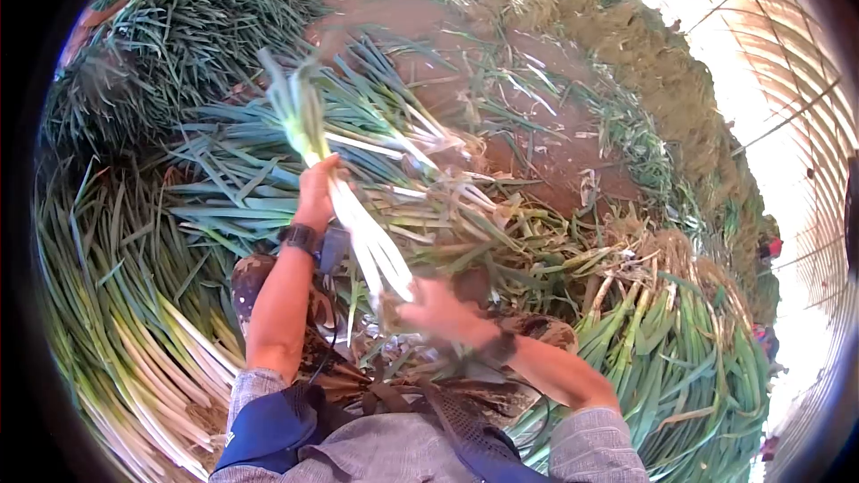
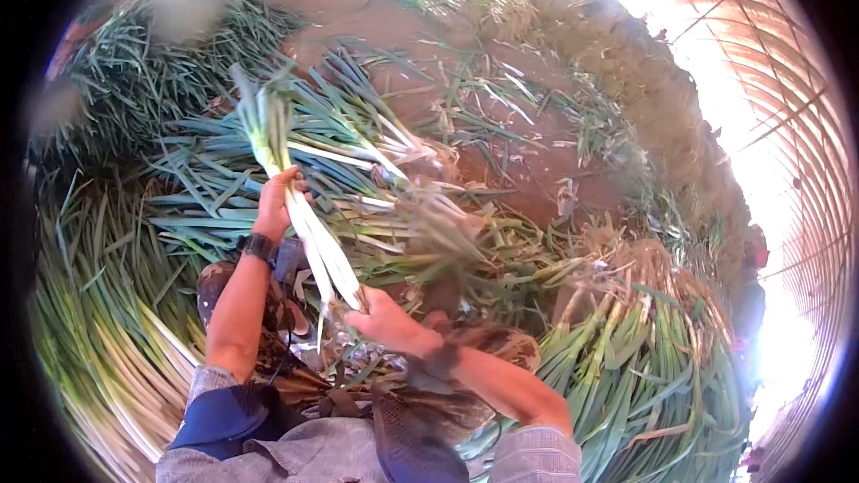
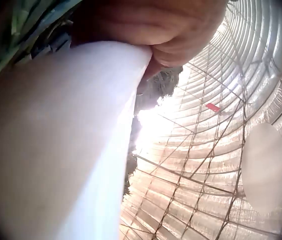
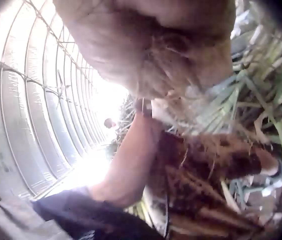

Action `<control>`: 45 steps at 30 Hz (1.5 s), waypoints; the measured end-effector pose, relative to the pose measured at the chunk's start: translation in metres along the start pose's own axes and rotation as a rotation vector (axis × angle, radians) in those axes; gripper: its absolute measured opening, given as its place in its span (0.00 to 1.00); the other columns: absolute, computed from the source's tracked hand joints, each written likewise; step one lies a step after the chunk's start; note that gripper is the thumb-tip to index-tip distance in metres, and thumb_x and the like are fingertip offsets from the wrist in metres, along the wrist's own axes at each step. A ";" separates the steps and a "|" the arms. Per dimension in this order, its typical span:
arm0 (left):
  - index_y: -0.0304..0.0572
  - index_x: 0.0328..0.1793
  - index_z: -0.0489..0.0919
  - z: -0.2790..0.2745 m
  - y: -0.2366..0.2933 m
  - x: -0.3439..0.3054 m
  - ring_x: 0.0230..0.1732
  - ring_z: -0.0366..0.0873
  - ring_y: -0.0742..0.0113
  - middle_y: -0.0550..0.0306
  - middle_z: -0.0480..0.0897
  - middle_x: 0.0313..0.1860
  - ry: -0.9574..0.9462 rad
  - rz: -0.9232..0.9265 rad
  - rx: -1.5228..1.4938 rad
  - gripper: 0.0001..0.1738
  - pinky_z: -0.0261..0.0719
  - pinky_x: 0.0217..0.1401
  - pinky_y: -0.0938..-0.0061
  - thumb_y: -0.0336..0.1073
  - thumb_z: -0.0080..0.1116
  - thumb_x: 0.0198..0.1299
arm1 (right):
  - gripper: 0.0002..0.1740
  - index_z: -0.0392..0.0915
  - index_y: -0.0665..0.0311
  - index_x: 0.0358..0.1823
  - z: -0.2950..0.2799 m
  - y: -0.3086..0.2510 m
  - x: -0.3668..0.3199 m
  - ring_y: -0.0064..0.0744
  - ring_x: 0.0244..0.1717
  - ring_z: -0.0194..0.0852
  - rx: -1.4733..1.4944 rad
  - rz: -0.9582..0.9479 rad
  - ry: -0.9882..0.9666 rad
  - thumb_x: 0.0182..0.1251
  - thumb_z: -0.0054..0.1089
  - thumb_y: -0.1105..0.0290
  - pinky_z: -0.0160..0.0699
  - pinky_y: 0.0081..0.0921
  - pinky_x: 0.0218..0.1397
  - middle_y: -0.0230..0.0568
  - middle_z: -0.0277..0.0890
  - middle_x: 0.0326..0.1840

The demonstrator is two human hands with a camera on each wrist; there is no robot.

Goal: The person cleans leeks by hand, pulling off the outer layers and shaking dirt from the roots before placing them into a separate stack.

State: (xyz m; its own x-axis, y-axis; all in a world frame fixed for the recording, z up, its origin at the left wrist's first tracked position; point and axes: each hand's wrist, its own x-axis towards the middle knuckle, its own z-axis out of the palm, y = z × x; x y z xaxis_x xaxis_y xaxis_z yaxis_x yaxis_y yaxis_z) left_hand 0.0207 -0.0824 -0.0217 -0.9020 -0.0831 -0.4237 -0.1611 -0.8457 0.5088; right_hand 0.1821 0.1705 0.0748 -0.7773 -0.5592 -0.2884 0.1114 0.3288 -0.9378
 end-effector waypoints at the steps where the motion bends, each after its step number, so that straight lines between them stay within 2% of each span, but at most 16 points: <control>1: 0.44 0.36 0.75 -0.005 -0.001 0.009 0.18 0.73 0.62 0.60 0.75 0.22 0.093 0.043 0.019 0.07 0.80 0.24 0.62 0.36 0.62 0.61 | 0.21 0.71 0.74 0.54 -0.006 0.000 -0.011 0.29 0.37 0.76 -0.001 0.001 -0.002 0.62 0.59 0.70 0.78 0.26 0.42 0.45 0.78 0.40; 5: 0.43 0.33 0.75 -0.066 0.020 0.048 0.21 0.74 0.60 0.57 0.75 0.22 0.304 0.295 -0.086 0.08 0.81 0.27 0.59 0.33 0.63 0.59 | 0.21 0.72 0.67 0.57 -0.078 -0.039 -0.075 0.31 0.27 0.77 -0.533 -0.078 -0.439 0.63 0.60 0.69 0.79 0.30 0.37 0.40 0.81 0.36; 7: 0.43 0.33 0.75 -0.071 0.038 0.040 0.21 0.75 0.60 0.58 0.74 0.22 0.327 0.296 -0.056 0.07 0.81 0.27 0.58 0.32 0.64 0.57 | 0.20 0.76 0.66 0.56 -0.139 -0.066 -0.085 0.36 0.40 0.81 -0.677 0.334 -0.049 0.65 0.60 0.64 0.82 0.32 0.44 0.45 0.79 0.44; 8: 0.44 0.33 0.74 -0.066 0.040 0.029 0.21 0.74 0.61 0.58 0.74 0.21 0.314 0.290 -0.055 0.07 0.81 0.26 0.59 0.32 0.63 0.59 | 0.19 0.77 0.67 0.53 -0.169 -0.069 -0.078 0.39 0.39 0.82 -0.738 0.582 0.105 0.65 0.61 0.64 0.82 0.32 0.45 0.48 0.80 0.44; 10: 0.44 0.33 0.74 -0.045 0.034 0.001 0.21 0.74 0.64 0.60 0.73 0.21 0.302 0.300 0.008 0.07 0.81 0.26 0.60 0.33 0.62 0.61 | 0.17 0.78 0.66 0.49 -0.251 0.005 -0.069 0.48 0.43 0.82 -1.212 -0.097 0.309 0.61 0.60 0.66 0.79 0.42 0.45 0.52 0.82 0.35; 12: 0.44 0.33 0.73 -0.016 0.029 -0.025 0.21 0.73 0.68 0.61 0.72 0.21 0.287 0.340 0.104 0.08 0.80 0.24 0.63 0.34 0.62 0.62 | 0.16 0.80 0.68 0.45 -0.306 0.068 -0.035 0.57 0.43 0.79 -0.984 0.044 0.547 0.60 0.60 0.64 0.77 0.46 0.47 0.56 0.81 0.38; 16: 0.42 0.35 0.73 0.045 0.046 -0.072 0.19 0.73 0.71 0.61 0.74 0.22 0.168 0.389 0.294 0.10 0.76 0.20 0.74 0.37 0.62 0.63 | 0.15 0.81 0.70 0.37 -0.325 0.142 0.053 0.57 0.44 0.79 -1.031 0.254 0.525 0.57 0.61 0.63 0.76 0.46 0.48 0.60 0.81 0.40; 19: 0.39 0.38 0.74 0.074 0.050 -0.084 0.20 0.74 0.71 0.60 0.75 0.22 0.193 0.527 0.455 0.10 0.75 0.23 0.77 0.37 0.60 0.64 | 0.13 0.80 0.68 0.41 -0.297 0.165 0.143 0.56 0.41 0.79 -0.875 0.149 0.483 0.60 0.62 0.66 0.77 0.44 0.45 0.55 0.81 0.37; 23: 0.42 0.57 0.69 0.059 0.042 -0.068 0.30 0.77 0.69 0.60 0.75 0.32 0.238 0.326 0.446 0.18 0.82 0.31 0.71 0.33 0.60 0.63 | 0.14 0.78 0.68 0.41 -0.272 0.205 0.277 0.57 0.43 0.79 -0.812 -0.009 0.456 0.58 0.63 0.67 0.76 0.45 0.46 0.56 0.81 0.38; 26: 0.41 0.54 0.71 0.042 0.036 -0.052 0.28 0.76 0.69 0.60 0.75 0.31 0.304 0.183 0.447 0.17 0.82 0.29 0.71 0.32 0.60 0.61 | 0.18 0.75 0.70 0.44 -0.250 0.207 0.340 0.60 0.46 0.77 -0.834 -0.047 0.420 0.59 0.62 0.63 0.75 0.48 0.49 0.59 0.79 0.43; 28: 0.40 0.49 0.73 0.040 0.038 -0.044 0.27 0.77 0.70 0.59 0.75 0.29 0.383 0.136 0.358 0.14 0.81 0.26 0.71 0.30 0.62 0.59 | 0.20 0.74 0.71 0.46 -0.248 0.218 0.375 0.61 0.47 0.77 -0.836 0.155 0.334 0.61 0.61 0.61 0.74 0.50 0.50 0.62 0.79 0.44; 34: 0.41 0.54 0.72 0.038 0.047 -0.026 0.26 0.74 0.71 0.62 0.74 0.29 0.476 0.005 0.176 0.14 0.79 0.25 0.70 0.32 0.59 0.64 | 0.22 0.77 0.72 0.46 -0.211 0.187 0.403 0.54 0.43 0.81 -0.839 0.304 0.173 0.62 0.61 0.59 0.76 0.45 0.46 0.59 0.81 0.41; 36: 0.41 0.54 0.72 0.036 0.051 -0.025 0.26 0.74 0.72 0.62 0.74 0.30 0.475 -0.007 0.089 0.14 0.79 0.25 0.70 0.33 0.59 0.65 | 0.23 0.76 0.68 0.50 -0.194 0.161 0.404 0.55 0.43 0.81 -0.460 -0.092 0.310 0.60 0.64 0.58 0.78 0.41 0.46 0.58 0.82 0.42; 39: 0.41 0.54 0.72 0.035 0.052 -0.023 0.27 0.73 0.72 0.62 0.74 0.31 0.477 0.014 0.061 0.14 0.79 0.25 0.70 0.34 0.59 0.66 | 0.22 0.76 0.69 0.50 -0.167 0.105 0.411 0.53 0.42 0.81 -0.460 -0.068 0.196 0.61 0.63 0.60 0.79 0.36 0.44 0.55 0.82 0.41; 42: 0.41 0.54 0.72 0.037 0.055 -0.021 0.27 0.73 0.72 0.62 0.74 0.31 0.453 0.023 0.063 0.14 0.79 0.26 0.70 0.35 0.59 0.66 | 0.21 0.76 0.68 0.50 -0.143 0.140 0.457 0.54 0.50 0.78 -0.541 -0.223 0.251 0.61 0.60 0.60 0.75 0.43 0.53 0.57 0.79 0.46; 45: 0.41 0.54 0.73 0.039 0.056 -0.021 0.28 0.75 0.71 0.61 0.75 0.32 0.469 -0.009 0.072 0.13 0.79 0.27 0.69 0.34 0.60 0.65 | 0.21 0.73 0.65 0.55 -0.128 0.179 0.478 0.60 0.47 0.77 -0.695 -0.170 0.154 0.61 0.62 0.66 0.75 0.47 0.51 0.58 0.79 0.43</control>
State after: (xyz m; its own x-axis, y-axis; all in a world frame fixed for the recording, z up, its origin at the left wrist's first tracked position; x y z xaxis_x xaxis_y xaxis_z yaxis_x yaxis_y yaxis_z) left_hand 0.0155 -0.1075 0.0446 -0.6247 -0.3187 -0.7129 -0.2106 -0.8103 0.5468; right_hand -0.2490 0.0594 -0.2062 -0.8325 -0.5495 -0.0711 -0.3980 0.6823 -0.6132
